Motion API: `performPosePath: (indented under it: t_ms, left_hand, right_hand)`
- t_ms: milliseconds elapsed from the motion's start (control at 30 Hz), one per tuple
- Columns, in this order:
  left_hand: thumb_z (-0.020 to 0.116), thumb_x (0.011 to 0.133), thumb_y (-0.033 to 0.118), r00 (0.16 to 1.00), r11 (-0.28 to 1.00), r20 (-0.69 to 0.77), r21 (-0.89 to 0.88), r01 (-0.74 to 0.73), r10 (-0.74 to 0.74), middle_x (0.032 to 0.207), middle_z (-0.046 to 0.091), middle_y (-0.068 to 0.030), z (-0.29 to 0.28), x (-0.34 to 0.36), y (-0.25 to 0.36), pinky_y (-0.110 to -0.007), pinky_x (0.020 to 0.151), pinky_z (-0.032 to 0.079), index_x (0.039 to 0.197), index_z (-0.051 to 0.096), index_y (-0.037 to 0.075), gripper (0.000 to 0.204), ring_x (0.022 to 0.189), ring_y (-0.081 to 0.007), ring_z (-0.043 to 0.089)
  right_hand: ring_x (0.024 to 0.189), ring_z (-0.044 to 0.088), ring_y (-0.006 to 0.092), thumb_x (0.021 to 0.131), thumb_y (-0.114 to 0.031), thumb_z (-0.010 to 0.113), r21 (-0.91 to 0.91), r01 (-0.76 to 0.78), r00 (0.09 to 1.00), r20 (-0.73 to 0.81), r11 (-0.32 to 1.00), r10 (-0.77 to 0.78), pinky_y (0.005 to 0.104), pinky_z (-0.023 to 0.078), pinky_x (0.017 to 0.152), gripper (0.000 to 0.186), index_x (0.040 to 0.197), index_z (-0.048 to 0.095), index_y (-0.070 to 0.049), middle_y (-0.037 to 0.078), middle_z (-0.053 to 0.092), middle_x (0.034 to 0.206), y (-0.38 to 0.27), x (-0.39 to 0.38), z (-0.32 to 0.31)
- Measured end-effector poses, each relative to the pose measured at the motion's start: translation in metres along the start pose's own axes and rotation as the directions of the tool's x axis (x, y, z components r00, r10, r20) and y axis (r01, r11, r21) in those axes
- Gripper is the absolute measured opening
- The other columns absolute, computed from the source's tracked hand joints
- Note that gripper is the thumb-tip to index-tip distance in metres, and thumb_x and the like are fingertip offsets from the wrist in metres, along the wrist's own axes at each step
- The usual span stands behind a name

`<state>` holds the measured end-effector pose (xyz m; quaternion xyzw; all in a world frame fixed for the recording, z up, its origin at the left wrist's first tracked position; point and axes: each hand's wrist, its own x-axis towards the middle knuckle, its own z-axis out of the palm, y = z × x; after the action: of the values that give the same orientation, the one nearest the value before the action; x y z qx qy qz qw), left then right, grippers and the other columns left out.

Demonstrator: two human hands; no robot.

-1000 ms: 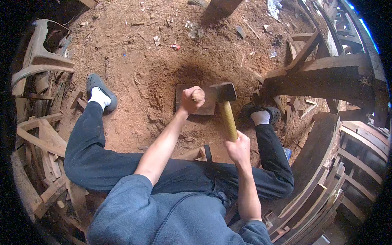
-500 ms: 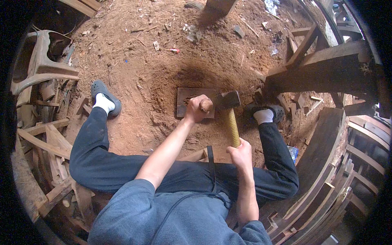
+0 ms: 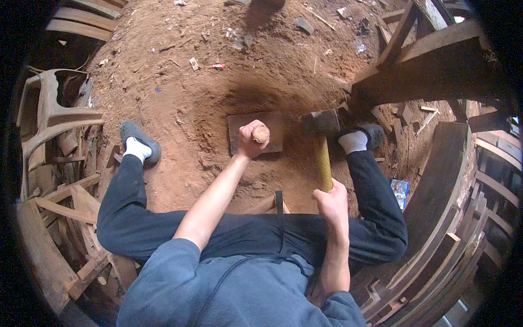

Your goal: The person sits on the ground and repeatedly strikes a small wooden block with a hammer, chipping away material to shape the block. The person occasionally pauses to reposition the block and clear debris before resuming hammering.

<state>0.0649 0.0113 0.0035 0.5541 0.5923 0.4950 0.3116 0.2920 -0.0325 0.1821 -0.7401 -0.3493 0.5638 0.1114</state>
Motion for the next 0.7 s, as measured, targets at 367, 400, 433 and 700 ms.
performPosePath:
  t_ms: [367, 400, 433, 700]
  left_hand:
    - [0.071, 0.070, 0.012, 0.993, 0.976, -0.043, 0.193, -0.102, 0.112, 0.068, 0.061, -0.0126, 0.039, -0.001, 0.000, -0.037, 0.058, 0.052, 0.078, 0.057, 0.007, 0.016, 0.063, -0.0320, 0.063]
    - [0.071, 0.070, 0.012, 0.991, 0.969, -0.049, 0.221, -0.109, 0.123, 0.067, 0.061, -0.0126, 0.045, 0.000, 0.000, -0.038, 0.057, 0.051, 0.077, 0.057, 0.007, 0.017, 0.063, -0.0321, 0.063]
    - [0.071, 0.070, 0.013, 0.990, 0.963, -0.054, 0.246, -0.114, 0.131, 0.067, 0.061, -0.0125, 0.051, 0.001, 0.000, -0.038, 0.057, 0.051, 0.077, 0.057, 0.007, 0.017, 0.063, -0.0323, 0.063]
    - [0.074, 0.066, 0.014, 0.987, 0.980, -0.070, 0.151, -0.131, 0.143, 0.069, 0.062, -0.0111, 0.037, 0.002, -0.007, -0.038, 0.058, 0.052, 0.077, 0.056, 0.010, 0.021, 0.063, -0.0299, 0.064]
  right_hand:
    - [0.038, 0.041, 0.0082, 0.067, 0.002, 0.060, 0.048, 0.032, 0.999, -0.013, 0.998, -0.032, 0.0253, 0.032, 0.036, 0.014, 0.070, 0.048, -0.005, -0.001, 0.045, 0.053, -0.001, 0.015, -0.012]
    - [0.041, 0.042, 0.0074, 0.067, 0.001, 0.060, 0.037, 0.022, 1.000, -0.009, 0.999, -0.021, 0.0252, 0.032, 0.039, 0.012, 0.072, 0.050, -0.004, -0.002, 0.046, 0.054, -0.002, 0.014, -0.014]
    - [0.044, 0.043, 0.0066, 0.067, -0.001, 0.059, 0.009, -0.031, 0.999, -0.019, 0.999, 0.031, 0.0251, 0.033, 0.041, 0.010, 0.074, 0.052, -0.003, -0.003, 0.047, 0.056, -0.003, 0.013, -0.016]
    - [0.044, 0.042, 0.0070, 0.068, -0.001, 0.059, 0.069, -0.002, 1.000, 0.004, 0.998, 0.002, 0.0254, 0.033, 0.041, 0.009, 0.073, 0.052, -0.003, -0.002, 0.048, 0.056, -0.015, 0.006, -0.022]
